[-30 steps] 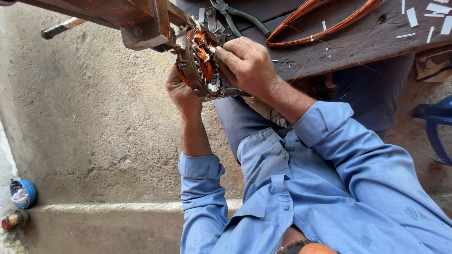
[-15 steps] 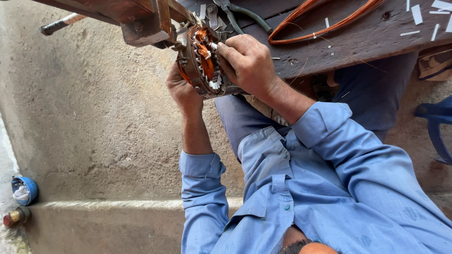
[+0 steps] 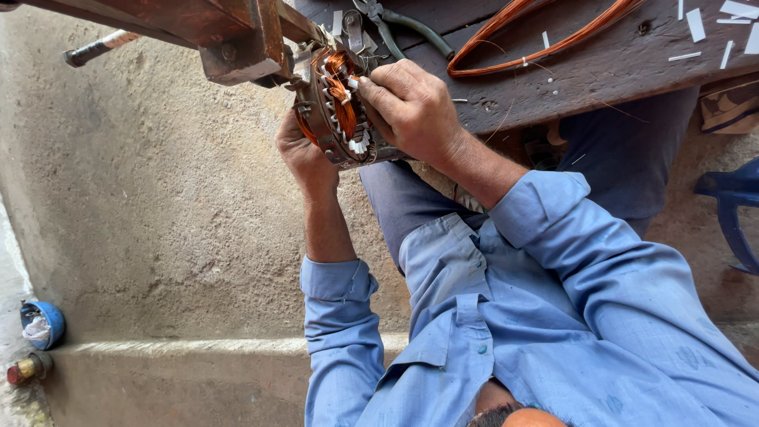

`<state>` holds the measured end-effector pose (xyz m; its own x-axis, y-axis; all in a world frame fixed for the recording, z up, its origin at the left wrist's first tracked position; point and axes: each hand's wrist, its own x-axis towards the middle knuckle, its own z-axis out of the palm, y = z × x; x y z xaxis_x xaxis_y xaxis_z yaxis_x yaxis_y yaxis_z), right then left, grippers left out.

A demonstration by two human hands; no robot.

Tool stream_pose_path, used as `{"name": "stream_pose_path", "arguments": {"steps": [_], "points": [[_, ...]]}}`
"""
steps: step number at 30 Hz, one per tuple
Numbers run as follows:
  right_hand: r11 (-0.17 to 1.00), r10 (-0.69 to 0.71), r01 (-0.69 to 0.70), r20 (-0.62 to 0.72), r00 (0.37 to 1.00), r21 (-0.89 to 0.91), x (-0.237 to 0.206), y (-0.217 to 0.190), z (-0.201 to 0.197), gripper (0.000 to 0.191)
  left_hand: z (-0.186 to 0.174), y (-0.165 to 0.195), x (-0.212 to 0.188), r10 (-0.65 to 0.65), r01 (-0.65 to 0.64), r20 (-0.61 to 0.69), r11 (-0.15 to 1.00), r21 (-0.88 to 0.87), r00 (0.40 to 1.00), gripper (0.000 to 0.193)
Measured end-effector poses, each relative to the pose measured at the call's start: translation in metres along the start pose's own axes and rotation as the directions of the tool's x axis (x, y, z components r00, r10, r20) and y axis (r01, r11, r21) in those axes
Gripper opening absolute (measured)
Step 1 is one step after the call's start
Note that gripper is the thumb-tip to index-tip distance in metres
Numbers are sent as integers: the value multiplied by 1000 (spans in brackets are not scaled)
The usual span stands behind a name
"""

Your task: The person winds copper wire into the slots of a motor stator, inserts white insulating spacers between coils, and trims excess wire using shears. The work is performed by hand with occasional use of pliers and shears.

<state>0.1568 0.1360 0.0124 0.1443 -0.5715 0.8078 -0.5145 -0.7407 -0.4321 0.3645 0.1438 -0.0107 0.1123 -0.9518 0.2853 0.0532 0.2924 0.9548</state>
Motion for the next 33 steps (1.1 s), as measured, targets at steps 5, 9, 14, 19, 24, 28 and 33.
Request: {"name": "stream_pose_path", "arguments": {"steps": [5,9,14,19,24,28,33], "points": [[987,137,-134,-32,990,90,0,-2,4,18,-2,1,0,-10,10,7,1000,-8,1000,14],[973,208,-204,-22,978,106,-1,-3,5,16,-1,2,0,-25,25,-2,999,-31,1000,17],[980,192,-191,-6,981,63,-1,-5,5,17,1,4,-2,-28,29,3,998,-47,1000,10],[977,207,-208,31,978,45,2,-6,2,16,-1,3,-1,-19,19,0,999,-29,1000,8],[979,203,-204,91,975,-1,8,-3,0,12,-2,2,-2,-24,24,10,999,-29,1000,12],[973,231,-231,162,959,-23,14,-1,-2,9,-3,1,-2,-22,23,16,999,-40,1000,11],[971,233,-211,246,941,-113,23,2,-1,9,-4,1,1,-46,46,-1,998,-36,999,13]]}}
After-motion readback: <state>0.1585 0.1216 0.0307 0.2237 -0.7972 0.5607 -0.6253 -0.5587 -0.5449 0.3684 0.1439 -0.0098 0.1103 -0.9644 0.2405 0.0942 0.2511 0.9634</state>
